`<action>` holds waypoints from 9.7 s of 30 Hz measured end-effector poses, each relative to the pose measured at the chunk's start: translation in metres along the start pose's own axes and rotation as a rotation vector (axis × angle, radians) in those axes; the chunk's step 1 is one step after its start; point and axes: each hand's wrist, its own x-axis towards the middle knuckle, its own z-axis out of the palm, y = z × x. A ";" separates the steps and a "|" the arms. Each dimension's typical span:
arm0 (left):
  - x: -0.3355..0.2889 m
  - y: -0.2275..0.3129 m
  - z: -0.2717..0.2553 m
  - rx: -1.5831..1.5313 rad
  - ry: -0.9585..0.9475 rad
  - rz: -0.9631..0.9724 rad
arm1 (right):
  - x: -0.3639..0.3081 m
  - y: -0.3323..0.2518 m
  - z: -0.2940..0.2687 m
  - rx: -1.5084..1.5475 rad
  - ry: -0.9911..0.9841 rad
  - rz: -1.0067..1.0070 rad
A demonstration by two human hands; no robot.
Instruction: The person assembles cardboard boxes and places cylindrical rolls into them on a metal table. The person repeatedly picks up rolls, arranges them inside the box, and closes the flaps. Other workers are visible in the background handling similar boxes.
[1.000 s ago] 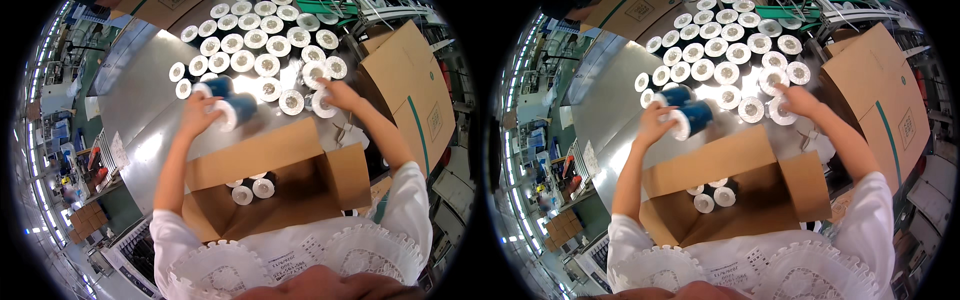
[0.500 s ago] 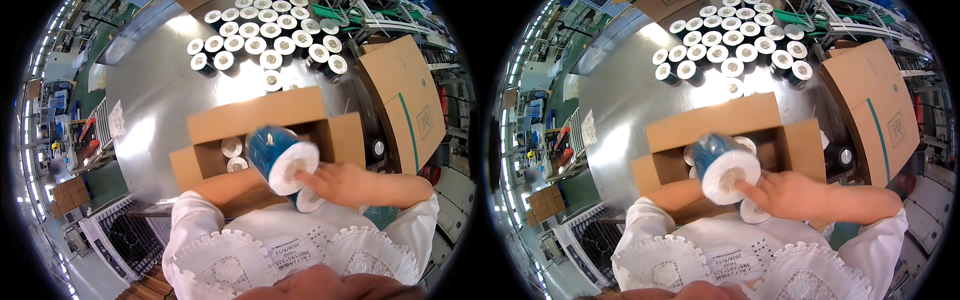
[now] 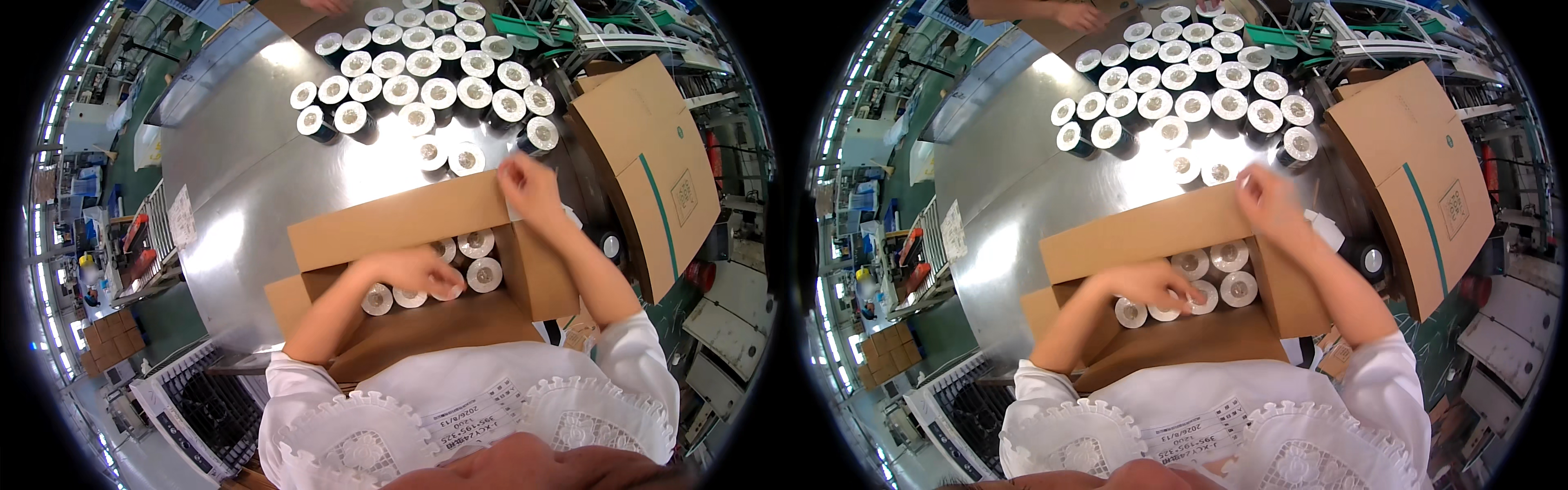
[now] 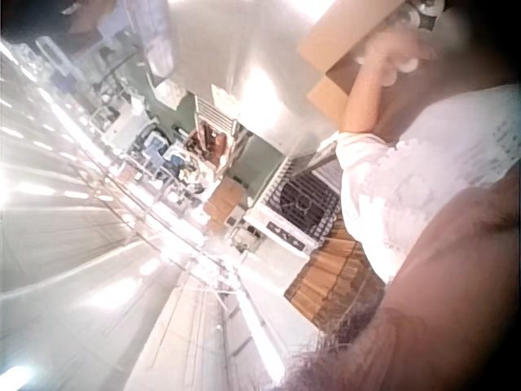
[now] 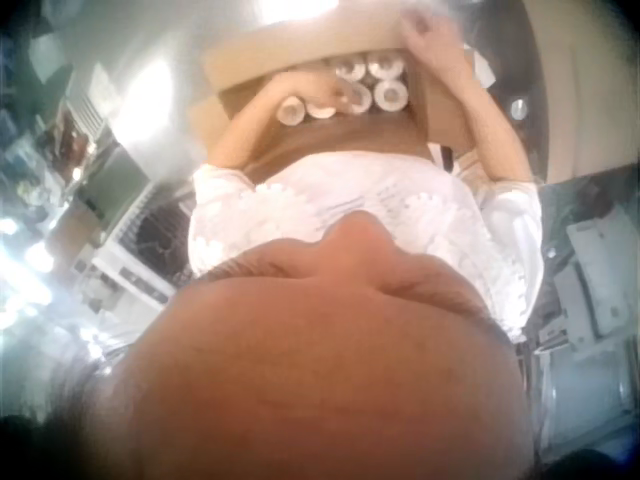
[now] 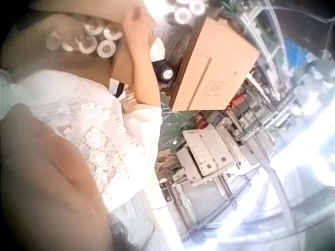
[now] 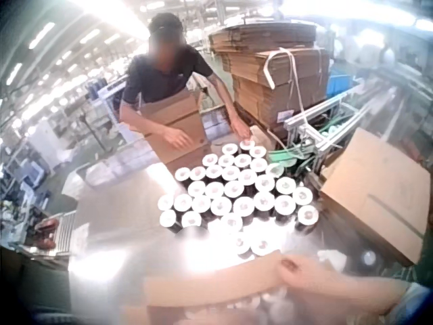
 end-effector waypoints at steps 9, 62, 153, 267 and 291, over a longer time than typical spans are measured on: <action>0.118 -0.111 -0.164 0.890 0.938 -0.266 | 0.101 0.187 0.153 -0.281 -0.120 0.289; -0.056 -0.165 -0.219 0.426 1.390 -0.427 | 0.016 -0.050 0.067 0.387 -0.159 -0.197; -0.190 -0.033 0.118 0.982 0.707 -0.519 | -0.110 -0.109 0.159 -0.198 -0.941 -0.430; -0.035 -0.018 0.193 0.446 1.363 -0.727 | -0.134 -0.069 0.144 0.776 -0.896 0.365; 0.072 -0.100 0.083 0.631 0.899 -0.138 | -0.040 0.188 -0.025 1.348 0.663 0.509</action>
